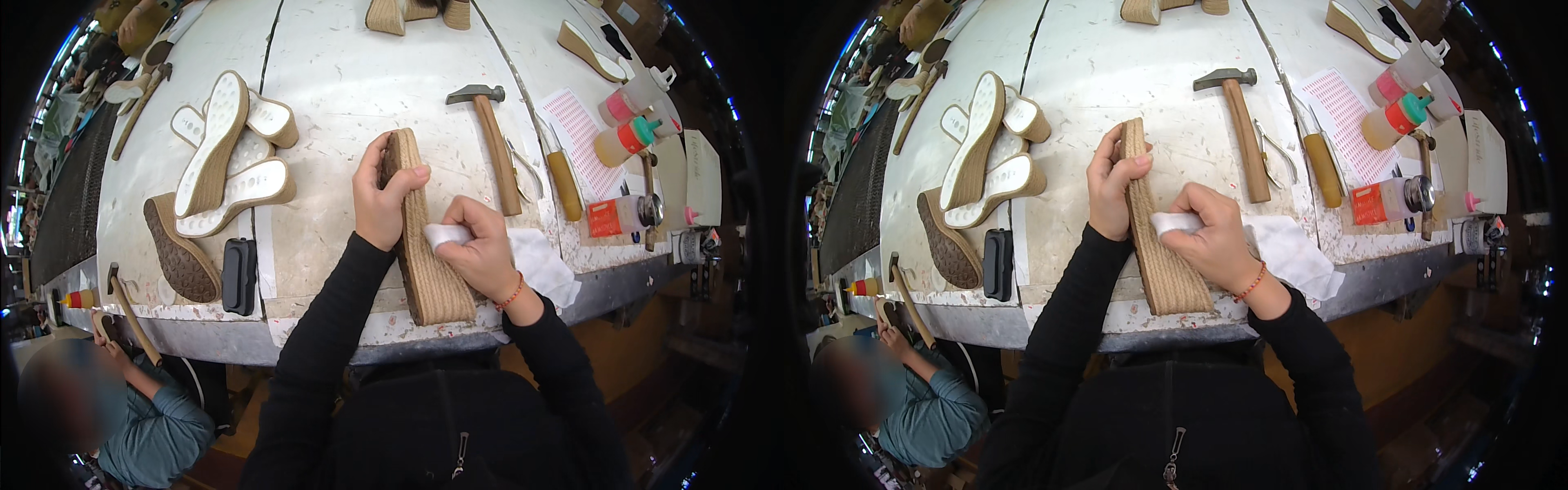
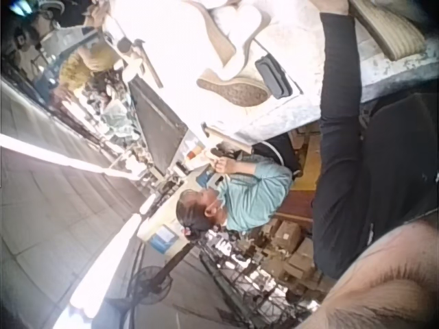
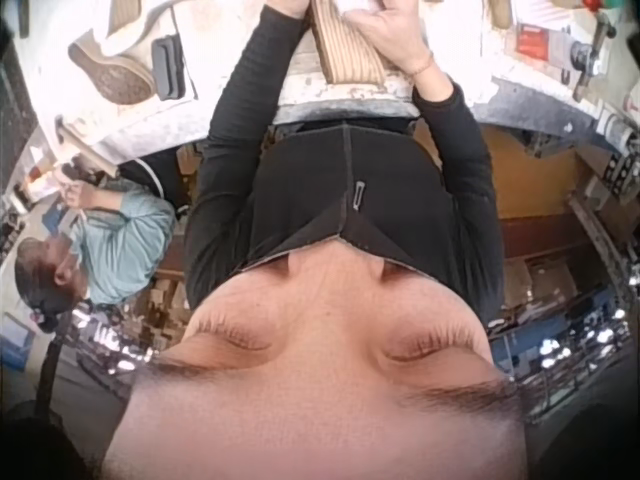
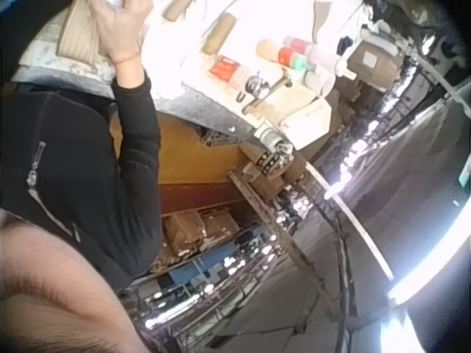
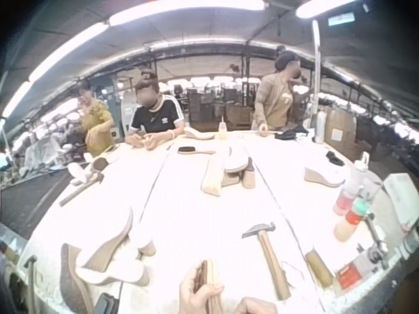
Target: The person holds a wooden wedge heel and rubs its surface with a white cloth. The heel is turned and repositioned repeatedly while the cloth is used to wipe different areas. Other shoe parts and tools are visible on the table, but the person focuses on this single heel throughout.
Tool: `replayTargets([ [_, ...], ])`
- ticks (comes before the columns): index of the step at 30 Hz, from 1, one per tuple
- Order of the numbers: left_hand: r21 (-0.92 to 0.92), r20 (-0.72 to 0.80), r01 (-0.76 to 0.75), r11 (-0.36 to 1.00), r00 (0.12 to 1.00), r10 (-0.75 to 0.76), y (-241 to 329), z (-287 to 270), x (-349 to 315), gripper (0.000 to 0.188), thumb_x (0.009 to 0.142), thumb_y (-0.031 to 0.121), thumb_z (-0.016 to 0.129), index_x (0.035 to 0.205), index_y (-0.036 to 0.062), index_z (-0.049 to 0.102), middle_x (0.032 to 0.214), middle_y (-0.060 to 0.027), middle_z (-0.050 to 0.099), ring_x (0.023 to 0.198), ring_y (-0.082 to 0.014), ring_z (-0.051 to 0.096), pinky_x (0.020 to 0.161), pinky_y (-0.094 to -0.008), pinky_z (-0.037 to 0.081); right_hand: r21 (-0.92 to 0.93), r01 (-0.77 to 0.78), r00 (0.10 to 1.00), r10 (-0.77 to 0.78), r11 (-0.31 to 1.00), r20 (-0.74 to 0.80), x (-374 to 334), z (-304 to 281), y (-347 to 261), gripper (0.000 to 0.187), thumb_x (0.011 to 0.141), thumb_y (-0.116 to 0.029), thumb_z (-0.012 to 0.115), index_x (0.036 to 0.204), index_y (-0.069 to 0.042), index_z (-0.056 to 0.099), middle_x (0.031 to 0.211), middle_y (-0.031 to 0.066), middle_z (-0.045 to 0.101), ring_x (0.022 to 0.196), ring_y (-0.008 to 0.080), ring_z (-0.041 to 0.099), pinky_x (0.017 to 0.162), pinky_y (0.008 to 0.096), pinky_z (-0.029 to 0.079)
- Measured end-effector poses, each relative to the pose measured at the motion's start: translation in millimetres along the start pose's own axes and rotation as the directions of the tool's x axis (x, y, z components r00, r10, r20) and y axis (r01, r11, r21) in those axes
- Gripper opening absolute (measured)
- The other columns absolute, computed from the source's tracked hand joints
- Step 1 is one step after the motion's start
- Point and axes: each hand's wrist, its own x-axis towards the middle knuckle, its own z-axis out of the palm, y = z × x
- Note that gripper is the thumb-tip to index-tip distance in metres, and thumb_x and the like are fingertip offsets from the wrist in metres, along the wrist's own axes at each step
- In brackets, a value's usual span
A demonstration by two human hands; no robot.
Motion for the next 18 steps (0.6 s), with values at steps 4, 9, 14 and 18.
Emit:
replayTargets([
  [4, -0.002, 0.004, 0.006, 1.000, 1.000, -0.006, 1.0, 4.9, -0.1, 0.058, 0.071, 0.013, 0.068, 0.120, -0.0098, 0.048, 0.093, -0.0085, 0.058, 0.080, -0.0125, 0.054, 0.073, -0.0246, 0.046, -0.024, -0.052, 0.997, 0.053, 0.998, 0.048, -8.5, -11.0, 2.5, 0.020, 0.069, -0.005, 0.066, 0.068, -0.003, 0.047, 0.060, 0.0013, 0.044, 0.055, 0.0094, 0.039, 0.050, 0.0256, 0.033],
  [9, 0.003, -0.007, 0.014, 1.000, 1.000, -0.014, 2.1, 2.6, -1.6, 0.057, 0.071, 0.013, 0.068, 0.120, -0.0098, 0.048, 0.094, -0.0084, 0.058, 0.082, -0.0126, 0.054, 0.074, -0.0242, 0.045, -0.087, 0.082, 0.996, -0.083, 0.993, -0.010, -0.2, -1.8, -1.0, 0.020, 0.066, -0.004, 0.065, 0.067, -0.002, 0.046, 0.060, 0.0029, 0.044, 0.053, 0.0115, 0.040, 0.049, 0.0272, 0.033],
  [14, 0.031, 0.009, -0.005, 1.000, 1.000, 0.005, -1.4, 0.6, 1.3, 0.058, 0.071, 0.015, 0.068, 0.119, -0.0098, 0.048, 0.093, -0.0081, 0.057, 0.082, -0.0127, 0.053, 0.074, -0.0245, 0.045, -0.075, 0.021, 1.000, -0.021, 0.997, 0.004, -6.7, -11.1, -5.7, 0.012, 0.067, -0.004, 0.065, 0.072, 0.000, 0.054, 0.063, 0.0054, 0.052, 0.056, 0.0126, 0.047, 0.051, 0.0264, 0.037],
  [18, 0.017, 0.001, -0.005, 1.000, 1.000, 0.005, -1.5, 1.0, 0.8, 0.058, 0.070, 0.015, 0.068, 0.118, -0.0097, 0.048, 0.093, -0.0079, 0.057, 0.082, -0.0127, 0.053, 0.074, -0.0247, 0.045, -0.078, 0.031, 0.998, -0.027, 0.996, 0.058, -1.3, -9.0, -9.7, 0.010, 0.071, -0.005, 0.065, 0.078, 0.002, 0.063, 0.069, 0.0067, 0.060, 0.060, 0.0113, 0.053, 0.054, 0.0247, 0.040],
])
